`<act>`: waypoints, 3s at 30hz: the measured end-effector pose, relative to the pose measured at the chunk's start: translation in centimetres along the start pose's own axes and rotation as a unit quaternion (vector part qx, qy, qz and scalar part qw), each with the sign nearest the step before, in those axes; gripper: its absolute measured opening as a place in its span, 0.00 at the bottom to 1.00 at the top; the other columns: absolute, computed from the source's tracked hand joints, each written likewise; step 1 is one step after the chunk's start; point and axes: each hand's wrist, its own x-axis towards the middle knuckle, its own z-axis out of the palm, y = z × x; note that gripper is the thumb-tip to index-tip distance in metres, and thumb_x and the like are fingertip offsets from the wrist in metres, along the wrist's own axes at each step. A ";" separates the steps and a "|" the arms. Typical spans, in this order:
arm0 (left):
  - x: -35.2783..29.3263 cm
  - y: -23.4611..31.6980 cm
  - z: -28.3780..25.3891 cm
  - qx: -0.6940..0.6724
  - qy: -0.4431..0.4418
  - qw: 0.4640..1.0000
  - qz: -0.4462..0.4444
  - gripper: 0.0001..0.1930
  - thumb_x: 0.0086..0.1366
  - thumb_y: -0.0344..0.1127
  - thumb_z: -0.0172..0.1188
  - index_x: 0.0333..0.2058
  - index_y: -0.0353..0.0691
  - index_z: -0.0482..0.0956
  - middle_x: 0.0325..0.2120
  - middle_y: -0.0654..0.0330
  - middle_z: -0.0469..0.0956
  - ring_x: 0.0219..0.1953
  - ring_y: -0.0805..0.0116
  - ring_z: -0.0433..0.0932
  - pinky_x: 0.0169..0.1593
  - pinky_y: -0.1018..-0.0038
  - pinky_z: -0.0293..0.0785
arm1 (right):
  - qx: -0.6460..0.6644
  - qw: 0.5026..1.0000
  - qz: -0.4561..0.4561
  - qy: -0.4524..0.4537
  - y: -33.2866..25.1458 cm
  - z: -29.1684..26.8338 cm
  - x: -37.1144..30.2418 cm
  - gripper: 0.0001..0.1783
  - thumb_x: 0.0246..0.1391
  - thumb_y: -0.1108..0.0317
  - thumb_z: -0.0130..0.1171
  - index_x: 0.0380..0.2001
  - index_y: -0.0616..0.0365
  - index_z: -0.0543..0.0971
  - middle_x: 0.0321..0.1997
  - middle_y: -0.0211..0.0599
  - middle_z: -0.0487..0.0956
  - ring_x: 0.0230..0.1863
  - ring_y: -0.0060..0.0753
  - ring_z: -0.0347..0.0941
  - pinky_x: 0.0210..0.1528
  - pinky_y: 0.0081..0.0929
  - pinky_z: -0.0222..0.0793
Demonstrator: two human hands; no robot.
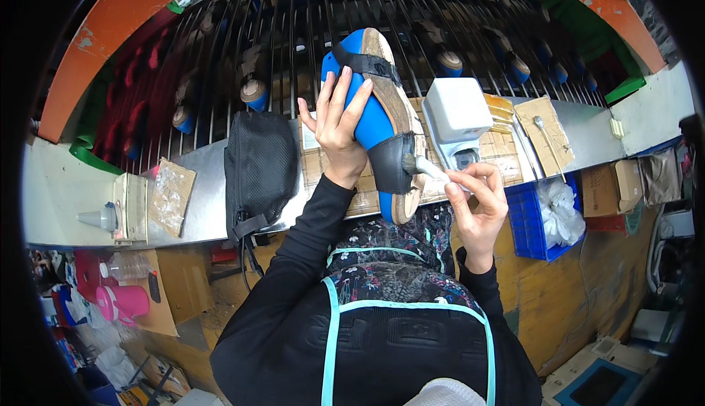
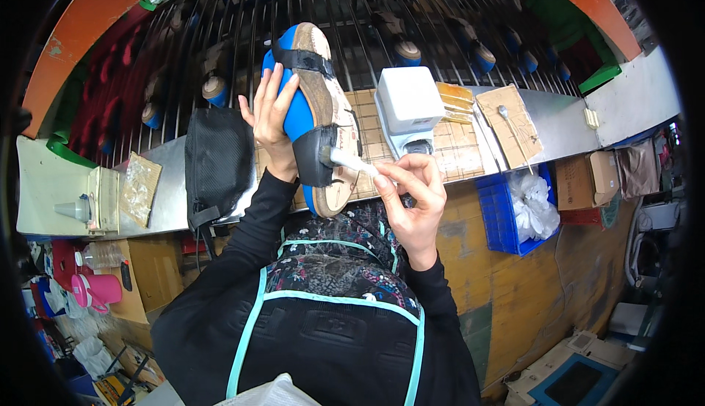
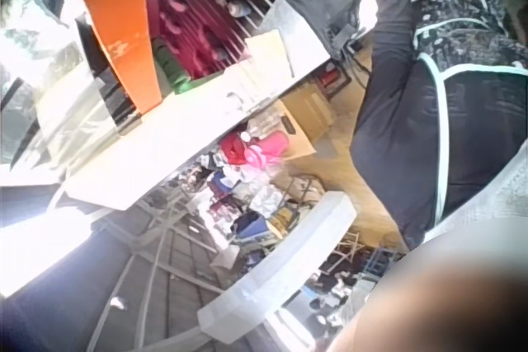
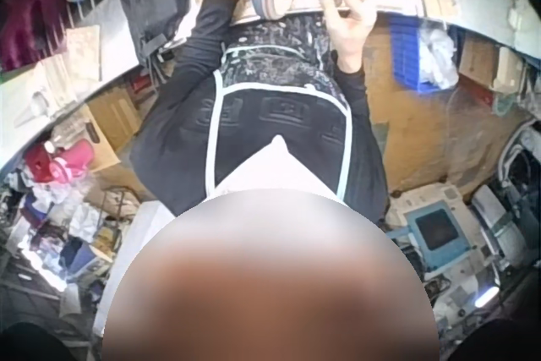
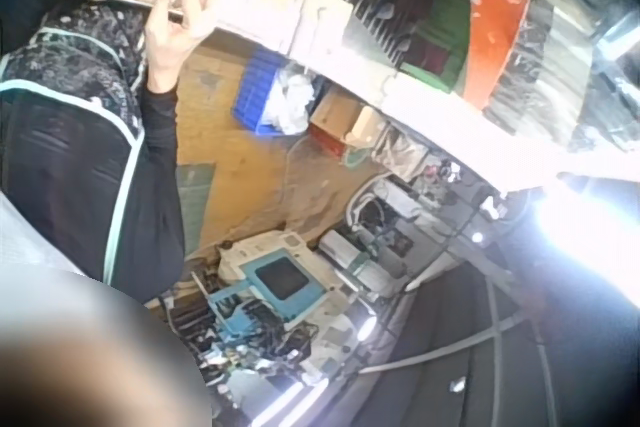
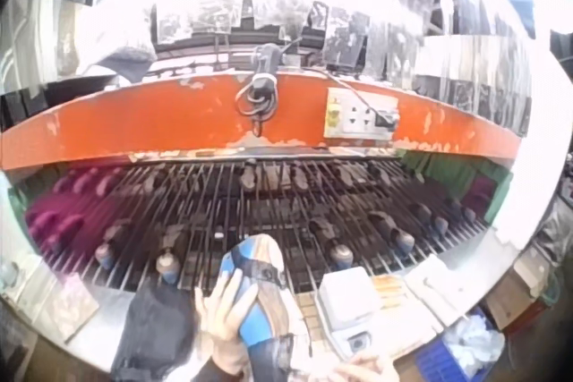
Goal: The person repeatedly applies glue to the sole and strap of a blue sandal using a small brush. They rotate the sandal to reach different areas and dip the brush into a container between applications.
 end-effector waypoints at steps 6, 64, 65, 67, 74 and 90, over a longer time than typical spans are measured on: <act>0.5 0.1 0.2 0.016 -0.023 1.000 -0.013 0.28 0.49 0.34 0.68 0.53 0.60 0.77 0.57 0.61 0.72 0.61 0.56 0.67 0.66 0.45 0.34 | 0.011 1.000 -0.003 -0.009 0.1 -0.5 -0.4 0.10 0.46 0.77 0.67 0.35 0.61 0.84 0.35 0.33 0.73 0.29 0.19 0.68 0.28 0.14 0.63; 0.3 2.2 -1.0 -0.184 -0.406 0.878 -0.172 0.32 0.30 0.35 0.78 0.41 0.45 0.80 0.32 0.59 0.84 0.39 0.57 0.81 0.46 0.62 0.67 | 0.000 0.982 -0.185 -0.030 0.1 -0.9 5.6 0.11 0.47 0.80 0.66 0.37 0.63 0.83 0.38 0.35 0.70 0.32 0.22 0.69 0.29 0.15 0.64; 0.2 2.2 -0.9 -0.201 -0.437 0.855 -0.195 0.33 0.29 0.35 0.79 0.42 0.44 0.80 0.32 0.58 0.84 0.40 0.59 0.82 0.47 0.66 0.72 | 0.002 0.982 -0.185 -0.034 0.2 -0.9 5.6 0.11 0.47 0.79 0.66 0.37 0.63 0.83 0.38 0.35 0.70 0.32 0.23 0.69 0.29 0.15 0.64; -0.1 2.3 -1.1 -0.258 -0.469 0.818 -0.211 0.32 0.31 0.28 0.78 0.42 0.41 0.80 0.35 0.59 0.83 0.41 0.63 0.81 0.47 0.68 0.74 | 0.005 0.983 -0.179 -0.044 0.5 -1.0 5.7 0.11 0.47 0.80 0.66 0.37 0.64 0.83 0.38 0.35 0.70 0.32 0.23 0.69 0.29 0.15 0.64; -1.2 3.2 -2.1 -0.430 -0.538 0.629 -0.360 0.37 0.29 0.22 0.79 0.45 0.32 0.77 0.40 0.55 0.82 0.44 0.65 0.79 0.51 0.72 0.74 | 0.015 0.987 -0.140 -0.074 2.2 -1.1 4.9 0.10 0.46 0.80 0.66 0.36 0.64 0.83 0.37 0.34 0.71 0.32 0.22 0.68 0.30 0.16 0.64; -3.7 2.8 -1.9 -0.498 -0.618 0.409 -0.450 0.33 0.34 0.20 0.77 0.45 0.32 0.78 0.41 0.53 0.81 0.44 0.64 0.80 0.48 0.72 0.77 | 0.035 0.962 -0.153 -0.225 5.4 -3.2 8.2 0.12 0.40 0.77 0.70 0.33 0.60 0.85 0.38 0.37 0.71 0.36 0.28 0.73 0.37 0.23 0.72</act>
